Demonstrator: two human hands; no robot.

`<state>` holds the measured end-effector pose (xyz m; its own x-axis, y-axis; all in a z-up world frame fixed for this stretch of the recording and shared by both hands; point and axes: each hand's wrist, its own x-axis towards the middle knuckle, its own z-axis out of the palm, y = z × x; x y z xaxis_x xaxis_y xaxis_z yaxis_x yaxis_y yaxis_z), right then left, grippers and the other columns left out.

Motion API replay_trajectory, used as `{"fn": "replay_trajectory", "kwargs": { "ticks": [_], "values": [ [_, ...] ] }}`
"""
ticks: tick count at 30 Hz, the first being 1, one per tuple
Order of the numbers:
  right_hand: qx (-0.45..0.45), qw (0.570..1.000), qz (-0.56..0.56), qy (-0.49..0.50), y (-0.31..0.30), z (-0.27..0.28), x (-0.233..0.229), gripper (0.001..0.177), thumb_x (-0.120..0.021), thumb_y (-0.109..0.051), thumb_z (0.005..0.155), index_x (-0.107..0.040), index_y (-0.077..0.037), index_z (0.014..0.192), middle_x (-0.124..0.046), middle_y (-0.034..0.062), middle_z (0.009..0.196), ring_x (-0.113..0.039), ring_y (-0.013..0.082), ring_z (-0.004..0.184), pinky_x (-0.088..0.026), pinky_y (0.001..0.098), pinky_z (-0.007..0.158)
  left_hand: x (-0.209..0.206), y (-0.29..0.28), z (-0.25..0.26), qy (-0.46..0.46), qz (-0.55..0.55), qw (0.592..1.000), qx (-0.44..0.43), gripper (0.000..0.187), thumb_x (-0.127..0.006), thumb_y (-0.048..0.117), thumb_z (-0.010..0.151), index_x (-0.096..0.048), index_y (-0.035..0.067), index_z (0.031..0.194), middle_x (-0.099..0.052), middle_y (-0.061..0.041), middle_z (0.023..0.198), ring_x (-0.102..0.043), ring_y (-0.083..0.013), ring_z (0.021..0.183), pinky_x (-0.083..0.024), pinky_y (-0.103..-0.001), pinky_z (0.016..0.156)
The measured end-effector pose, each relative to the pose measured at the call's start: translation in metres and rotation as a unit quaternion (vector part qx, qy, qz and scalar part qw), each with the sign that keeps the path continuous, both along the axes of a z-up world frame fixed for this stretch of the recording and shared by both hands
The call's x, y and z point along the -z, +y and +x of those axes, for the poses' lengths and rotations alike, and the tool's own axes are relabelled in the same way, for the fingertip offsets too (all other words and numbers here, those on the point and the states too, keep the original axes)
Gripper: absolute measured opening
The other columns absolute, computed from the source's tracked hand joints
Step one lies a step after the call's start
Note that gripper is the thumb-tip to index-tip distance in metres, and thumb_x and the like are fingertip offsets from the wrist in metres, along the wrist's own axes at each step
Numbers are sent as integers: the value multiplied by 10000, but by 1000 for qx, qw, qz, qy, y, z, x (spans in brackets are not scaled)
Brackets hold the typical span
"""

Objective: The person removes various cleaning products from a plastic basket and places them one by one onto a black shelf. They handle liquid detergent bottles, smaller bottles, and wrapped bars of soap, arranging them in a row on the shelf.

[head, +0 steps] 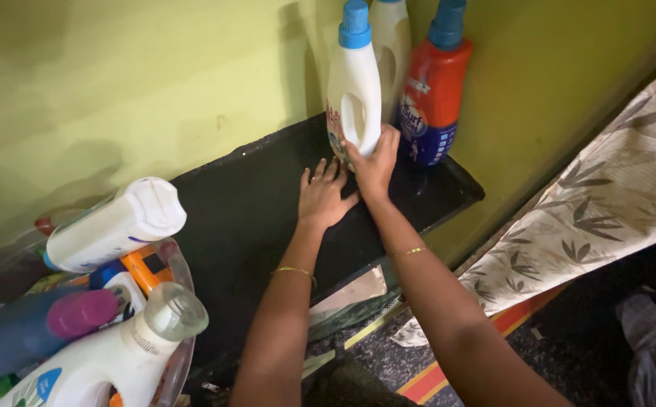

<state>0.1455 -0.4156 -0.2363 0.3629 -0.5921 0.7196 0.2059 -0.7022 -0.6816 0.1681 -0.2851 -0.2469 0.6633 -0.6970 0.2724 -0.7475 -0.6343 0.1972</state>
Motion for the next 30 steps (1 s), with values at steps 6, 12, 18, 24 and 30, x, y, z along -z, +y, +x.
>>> {"fn": "replay_trajectory", "kwargs": {
  "ticks": [6,12,18,24,30],
  "values": [
    [-28,999,27,8,-3,-5,-6,739,-915,-88,692,-542,34,1318,-558,194,1294,-588,374,1192,-475,409,1024,-4,-9,12,27,29,999,-14,802,-597,669,861,-492,162,1474,-411,-84,1582,-319,-308,1482,-196,-593,1183],
    [83,994,65,36,-7,4,5,688,-955,-82,560,-587,-14,1136,-603,168,1084,-610,355,990,-501,427,874,-4,-13,19,-5,10,1000,-15,770,-586,643,895,-495,193,1513,-407,-100,1599,-329,-331,1492,-230,-606,1180],
    [76,990,90,82,-17,16,26,476,-963,-104,642,-599,-30,939,-619,138,924,-604,305,836,-507,412,759,-2,-18,31,-18,26,999,-19,763,-622,597,871,-486,200,1509,-409,-87,1605,-329,-309,1498,-227,-606,1176],
    [44,995,65,60,-19,22,31,255,-824,-17,760,-634,-33,929,-650,117,897,-653,276,786,-534,390,719,-5,-24,41,-27,35,999,-21,774,-623,577,886,-453,195,1537,-398,-77,1618,-325,-301,1504,-239,-594,1187],
    [34,993,98,52,-20,29,37,225,-768,7,836,-613,-4,999,-669,116,928,-684,254,836,-553,374,782,-12,-27,47,27,57,998,-17,841,-607,623,887,-362,190,1565,-343,-44,1621,-276,-300,1506,-209,-615,1180]
  ]
}}
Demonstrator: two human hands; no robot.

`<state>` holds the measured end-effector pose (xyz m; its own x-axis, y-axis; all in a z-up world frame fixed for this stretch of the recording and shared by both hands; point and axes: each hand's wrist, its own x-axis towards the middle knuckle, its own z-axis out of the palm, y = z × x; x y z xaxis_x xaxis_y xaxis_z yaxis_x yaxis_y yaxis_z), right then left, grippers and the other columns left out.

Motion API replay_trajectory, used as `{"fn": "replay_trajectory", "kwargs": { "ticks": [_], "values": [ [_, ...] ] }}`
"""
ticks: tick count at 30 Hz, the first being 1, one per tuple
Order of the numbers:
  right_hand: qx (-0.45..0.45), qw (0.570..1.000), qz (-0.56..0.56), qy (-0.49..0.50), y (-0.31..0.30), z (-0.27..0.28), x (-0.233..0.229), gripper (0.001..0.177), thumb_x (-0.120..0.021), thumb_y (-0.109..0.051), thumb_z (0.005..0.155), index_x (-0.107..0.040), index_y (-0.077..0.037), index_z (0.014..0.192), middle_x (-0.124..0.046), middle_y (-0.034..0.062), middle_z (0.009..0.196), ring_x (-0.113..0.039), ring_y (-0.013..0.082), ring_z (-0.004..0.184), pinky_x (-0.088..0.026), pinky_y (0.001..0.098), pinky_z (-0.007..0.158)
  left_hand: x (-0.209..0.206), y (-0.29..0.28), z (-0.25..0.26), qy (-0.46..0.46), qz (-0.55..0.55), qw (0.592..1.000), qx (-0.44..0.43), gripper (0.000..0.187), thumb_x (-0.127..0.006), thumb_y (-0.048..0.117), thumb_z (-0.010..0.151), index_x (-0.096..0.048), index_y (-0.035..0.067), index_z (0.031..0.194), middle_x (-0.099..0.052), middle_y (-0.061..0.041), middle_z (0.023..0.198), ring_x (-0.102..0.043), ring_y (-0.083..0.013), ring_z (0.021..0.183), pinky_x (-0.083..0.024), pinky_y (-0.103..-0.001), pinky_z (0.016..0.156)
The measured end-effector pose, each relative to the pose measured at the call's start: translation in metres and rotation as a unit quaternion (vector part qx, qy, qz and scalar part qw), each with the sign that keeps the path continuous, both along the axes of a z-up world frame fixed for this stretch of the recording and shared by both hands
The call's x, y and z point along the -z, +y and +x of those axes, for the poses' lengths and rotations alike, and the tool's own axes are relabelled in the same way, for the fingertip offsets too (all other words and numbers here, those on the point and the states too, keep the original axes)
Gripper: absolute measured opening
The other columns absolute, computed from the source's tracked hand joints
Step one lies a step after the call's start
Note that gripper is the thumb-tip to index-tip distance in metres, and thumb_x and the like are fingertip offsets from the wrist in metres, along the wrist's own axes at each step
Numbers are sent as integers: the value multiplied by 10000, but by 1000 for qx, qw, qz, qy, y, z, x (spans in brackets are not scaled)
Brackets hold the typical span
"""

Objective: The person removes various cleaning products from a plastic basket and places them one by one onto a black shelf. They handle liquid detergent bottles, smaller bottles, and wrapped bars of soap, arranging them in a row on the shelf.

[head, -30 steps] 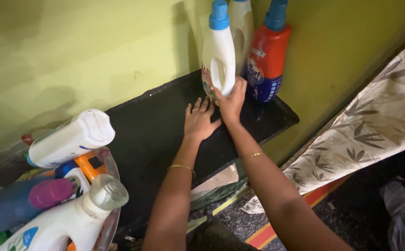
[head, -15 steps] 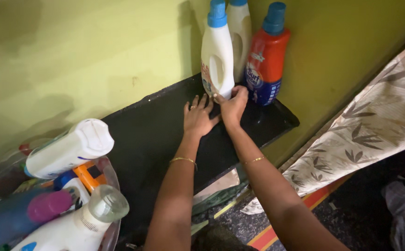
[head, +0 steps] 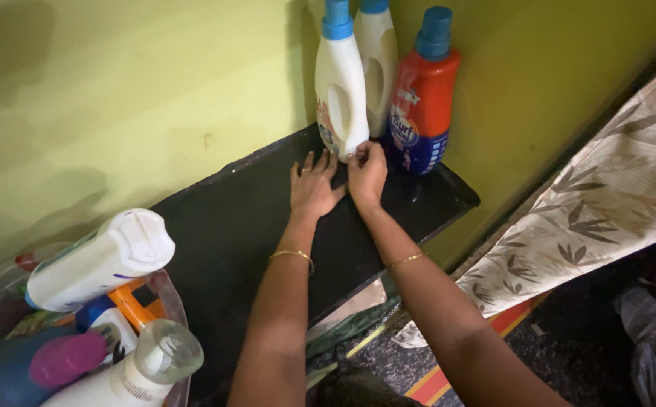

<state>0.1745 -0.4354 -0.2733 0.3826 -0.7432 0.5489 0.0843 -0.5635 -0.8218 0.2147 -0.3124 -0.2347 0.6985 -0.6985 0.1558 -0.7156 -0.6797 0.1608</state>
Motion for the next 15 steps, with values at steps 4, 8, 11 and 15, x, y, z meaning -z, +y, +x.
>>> {"fn": "replay_trajectory", "kwargs": {
  "ticks": [4,8,11,15],
  "values": [
    [0,1000,16,-15,-5,6,4,297,-719,31,830,-608,7,1104,-649,150,1050,-687,261,892,-568,358,791,2,-2,7,-18,9,1000,17,816,-616,573,919,-353,193,1591,-368,1,1638,-300,-277,1535,-214,-648,1195],
    [-11,1000,-7,-10,-5,6,5,346,-727,33,816,-619,5,1143,-640,171,1114,-687,284,955,-571,360,811,6,-12,20,-23,19,999,30,870,-651,536,867,-292,205,1587,-335,25,1627,-295,-253,1504,-199,-662,1166],
    [-19,1000,-16,18,-4,5,3,369,-747,21,816,-631,-5,1165,-646,166,1122,-688,299,975,-562,371,843,9,-14,26,-28,6,999,35,846,-670,501,883,-305,196,1582,-344,18,1631,-314,-261,1505,-215,-666,1162],
    [-17,1000,-17,20,-2,4,-2,425,-782,5,790,-619,-2,1183,-606,184,1139,-664,325,993,-553,381,854,8,-16,29,-16,-16,1000,20,924,-728,424,815,-304,169,1595,-326,-17,1657,-335,-256,1501,-233,-653,1146]
  ]
}}
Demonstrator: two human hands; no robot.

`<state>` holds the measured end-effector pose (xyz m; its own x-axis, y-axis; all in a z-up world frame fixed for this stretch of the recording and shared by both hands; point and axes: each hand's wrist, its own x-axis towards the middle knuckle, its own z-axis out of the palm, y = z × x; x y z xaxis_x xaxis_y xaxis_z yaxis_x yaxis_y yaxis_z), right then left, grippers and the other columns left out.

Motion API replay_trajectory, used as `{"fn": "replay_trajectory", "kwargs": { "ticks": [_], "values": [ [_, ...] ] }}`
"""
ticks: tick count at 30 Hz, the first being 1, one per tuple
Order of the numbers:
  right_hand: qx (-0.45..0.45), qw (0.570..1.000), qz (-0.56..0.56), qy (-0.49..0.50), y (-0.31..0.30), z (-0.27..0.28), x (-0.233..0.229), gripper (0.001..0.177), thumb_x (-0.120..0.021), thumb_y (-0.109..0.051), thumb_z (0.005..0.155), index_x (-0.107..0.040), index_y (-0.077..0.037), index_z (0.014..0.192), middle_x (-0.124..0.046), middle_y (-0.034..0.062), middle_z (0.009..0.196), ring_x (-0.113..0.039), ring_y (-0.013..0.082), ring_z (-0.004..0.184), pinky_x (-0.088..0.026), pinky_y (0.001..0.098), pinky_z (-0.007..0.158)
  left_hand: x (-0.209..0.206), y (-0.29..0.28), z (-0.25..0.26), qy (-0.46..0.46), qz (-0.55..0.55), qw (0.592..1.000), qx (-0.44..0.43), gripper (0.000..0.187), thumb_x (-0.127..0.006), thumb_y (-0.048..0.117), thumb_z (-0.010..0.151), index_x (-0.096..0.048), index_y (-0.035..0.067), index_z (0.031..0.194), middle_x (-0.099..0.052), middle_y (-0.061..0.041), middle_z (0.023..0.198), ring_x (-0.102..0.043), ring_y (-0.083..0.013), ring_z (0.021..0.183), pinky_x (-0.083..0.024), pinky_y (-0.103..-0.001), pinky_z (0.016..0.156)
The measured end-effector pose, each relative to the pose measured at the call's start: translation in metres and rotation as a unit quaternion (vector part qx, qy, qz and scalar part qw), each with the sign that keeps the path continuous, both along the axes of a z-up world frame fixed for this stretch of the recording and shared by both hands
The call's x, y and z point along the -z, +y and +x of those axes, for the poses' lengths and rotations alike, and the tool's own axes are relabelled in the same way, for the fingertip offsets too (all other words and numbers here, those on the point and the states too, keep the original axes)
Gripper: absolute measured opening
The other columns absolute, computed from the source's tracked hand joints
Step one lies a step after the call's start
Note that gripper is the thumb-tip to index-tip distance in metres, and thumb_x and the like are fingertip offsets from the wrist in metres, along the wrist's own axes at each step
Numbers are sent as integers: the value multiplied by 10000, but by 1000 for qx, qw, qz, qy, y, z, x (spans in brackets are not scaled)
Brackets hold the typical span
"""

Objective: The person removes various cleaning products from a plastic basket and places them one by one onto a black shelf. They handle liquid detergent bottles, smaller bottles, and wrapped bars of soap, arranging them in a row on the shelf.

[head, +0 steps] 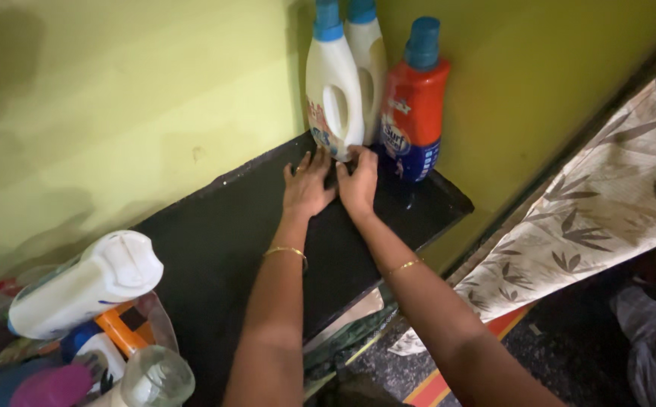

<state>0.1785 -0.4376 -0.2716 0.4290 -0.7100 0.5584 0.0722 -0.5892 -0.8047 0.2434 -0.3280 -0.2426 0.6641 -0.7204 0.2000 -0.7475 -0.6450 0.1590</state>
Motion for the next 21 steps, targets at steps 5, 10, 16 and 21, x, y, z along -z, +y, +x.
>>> {"fn": "replay_trajectory", "kwargs": {
  "ticks": [5,10,16,21],
  "values": [
    [0,1000,5,-15,-3,2,-4,458,-763,19,784,-591,6,1208,-587,195,1176,-641,331,1029,-549,384,882,0,-3,8,5,-34,999,1,884,-723,467,841,-335,166,1576,-385,-29,1626,-351,-266,1495,-237,-637,1159],
    [-11,999,-49,-5,2,-3,-4,471,-783,10,766,-603,6,1201,-603,200,1179,-622,364,1084,-524,403,944,4,-7,19,-5,-41,999,5,837,-728,435,848,-379,165,1559,-444,-32,1592,-364,-270,1485,-235,-636,1155],
    [-14,999,-41,8,2,-6,-7,471,-782,-7,781,-598,16,1215,-601,203,1186,-620,373,1090,-524,397,941,5,-6,19,4,-50,999,10,829,-739,413,837,-395,165,1550,-478,-32,1573,-388,-262,1488,-245,-630,1165],
    [-20,1000,-10,8,1,-3,-9,459,-755,-2,800,-595,15,1230,-605,200,1193,-651,344,1045,-539,384,926,-3,-6,19,-4,-48,999,15,878,-753,410,801,-376,161,1555,-467,-37,1584,-387,-261,1472,-247,-633,1142]
  ]
}}
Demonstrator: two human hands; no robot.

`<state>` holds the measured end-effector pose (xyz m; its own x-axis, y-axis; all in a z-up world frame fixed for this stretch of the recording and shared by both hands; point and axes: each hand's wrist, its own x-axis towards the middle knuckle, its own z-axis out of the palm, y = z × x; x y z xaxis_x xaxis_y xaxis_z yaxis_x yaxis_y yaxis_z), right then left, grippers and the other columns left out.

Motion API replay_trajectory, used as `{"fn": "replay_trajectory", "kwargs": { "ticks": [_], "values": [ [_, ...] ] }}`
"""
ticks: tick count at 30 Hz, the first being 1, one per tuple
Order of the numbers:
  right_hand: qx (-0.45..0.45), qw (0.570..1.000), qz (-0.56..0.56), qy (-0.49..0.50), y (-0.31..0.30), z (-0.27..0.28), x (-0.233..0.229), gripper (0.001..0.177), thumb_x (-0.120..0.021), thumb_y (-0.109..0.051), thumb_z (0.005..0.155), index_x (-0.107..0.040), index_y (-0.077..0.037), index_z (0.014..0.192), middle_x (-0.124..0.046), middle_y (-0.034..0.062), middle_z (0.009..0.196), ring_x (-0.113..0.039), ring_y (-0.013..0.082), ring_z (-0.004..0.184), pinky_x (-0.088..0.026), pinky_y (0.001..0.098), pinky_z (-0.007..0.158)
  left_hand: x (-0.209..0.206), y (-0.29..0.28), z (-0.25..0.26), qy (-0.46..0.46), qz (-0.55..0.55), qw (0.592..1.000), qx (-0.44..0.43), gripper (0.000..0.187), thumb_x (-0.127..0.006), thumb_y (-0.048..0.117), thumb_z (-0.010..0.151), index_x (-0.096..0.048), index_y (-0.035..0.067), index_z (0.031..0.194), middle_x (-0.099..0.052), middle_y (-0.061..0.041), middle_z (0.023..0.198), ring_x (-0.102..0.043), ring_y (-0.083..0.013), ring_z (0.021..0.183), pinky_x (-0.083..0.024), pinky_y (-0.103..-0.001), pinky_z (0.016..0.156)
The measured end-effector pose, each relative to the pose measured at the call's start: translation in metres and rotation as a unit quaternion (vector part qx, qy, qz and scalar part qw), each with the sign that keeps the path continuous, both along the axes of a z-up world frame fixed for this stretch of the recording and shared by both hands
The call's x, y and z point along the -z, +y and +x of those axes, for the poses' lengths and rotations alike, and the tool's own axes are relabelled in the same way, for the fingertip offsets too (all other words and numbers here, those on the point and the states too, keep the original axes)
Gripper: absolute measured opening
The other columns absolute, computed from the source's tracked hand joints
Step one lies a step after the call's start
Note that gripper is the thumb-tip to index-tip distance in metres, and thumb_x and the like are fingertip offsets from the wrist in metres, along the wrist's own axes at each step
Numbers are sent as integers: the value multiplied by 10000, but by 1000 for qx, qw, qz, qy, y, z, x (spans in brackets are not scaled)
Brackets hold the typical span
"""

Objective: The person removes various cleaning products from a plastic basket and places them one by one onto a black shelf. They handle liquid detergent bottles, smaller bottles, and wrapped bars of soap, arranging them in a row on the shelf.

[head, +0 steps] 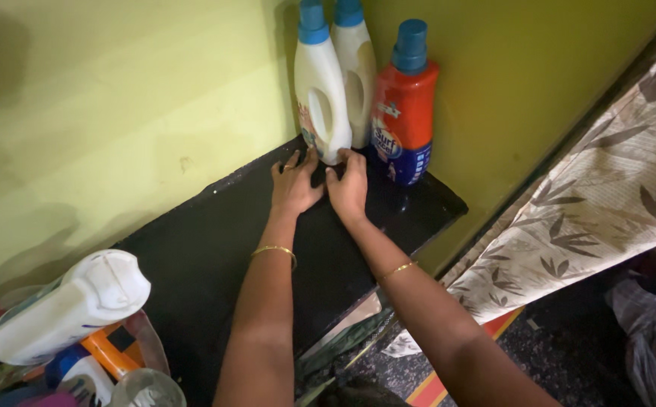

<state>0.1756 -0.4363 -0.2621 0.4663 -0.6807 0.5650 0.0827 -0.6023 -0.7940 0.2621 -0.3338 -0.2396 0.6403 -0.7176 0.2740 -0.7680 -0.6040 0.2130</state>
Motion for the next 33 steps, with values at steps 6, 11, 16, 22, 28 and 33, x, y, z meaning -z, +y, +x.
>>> {"fn": "replay_trajectory", "kwargs": {
  "ticks": [6,11,16,22,28,33],
  "values": [
    [-4,998,56,2,-1,0,1,457,-744,-20,818,-591,5,1248,-630,174,1179,-687,305,1030,-556,370,906,-1,1,-3,21,-12,1000,-3,942,-758,459,807,-324,132,1577,-508,-52,1514,-402,-268,1431,-239,-602,1144],
    [13,1000,-4,-5,-4,3,5,466,-772,-7,804,-603,13,1237,-636,187,1180,-669,323,1074,-548,385,926,7,9,-8,-36,-36,998,32,885,-733,417,812,-384,141,1577,-610,-71,1452,-478,-254,1426,-316,-548,1126],
    [12,1000,-5,-6,-2,3,6,479,-769,-1,800,-601,16,1248,-633,191,1185,-667,324,1089,-550,384,925,10,11,-7,-48,-45,996,55,849,-725,410,838,-381,132,1562,-638,-96,1403,-466,-271,1421,-299,-588,1097],
    [21,1000,13,9,-1,2,4,474,-766,-17,793,-604,11,1238,-638,185,1183,-676,328,1036,-549,387,896,6,10,-7,-31,-22,998,43,842,-745,395,814,-405,166,1550,-601,-154,1413,-453,-275,1427,-298,-581,1102],
    [17,1000,-15,-7,-9,7,12,445,-756,-2,805,-613,9,1226,-640,188,1171,-672,340,1064,-557,387,909,6,16,-19,-49,-58,996,56,789,-732,360,856,-429,91,1533,-594,-120,1457,-481,-292,1416,-362,-523,1104],
    [3,999,-9,-40,-13,11,20,447,-734,16,810,-604,8,1239,-632,185,1187,-672,336,1080,-563,383,892,-1,28,-40,-59,-67,995,46,798,-750,346,827,-451,74,1514,-543,-154,1490,-485,-311,1393,-361,-496,1145]
  ]
}}
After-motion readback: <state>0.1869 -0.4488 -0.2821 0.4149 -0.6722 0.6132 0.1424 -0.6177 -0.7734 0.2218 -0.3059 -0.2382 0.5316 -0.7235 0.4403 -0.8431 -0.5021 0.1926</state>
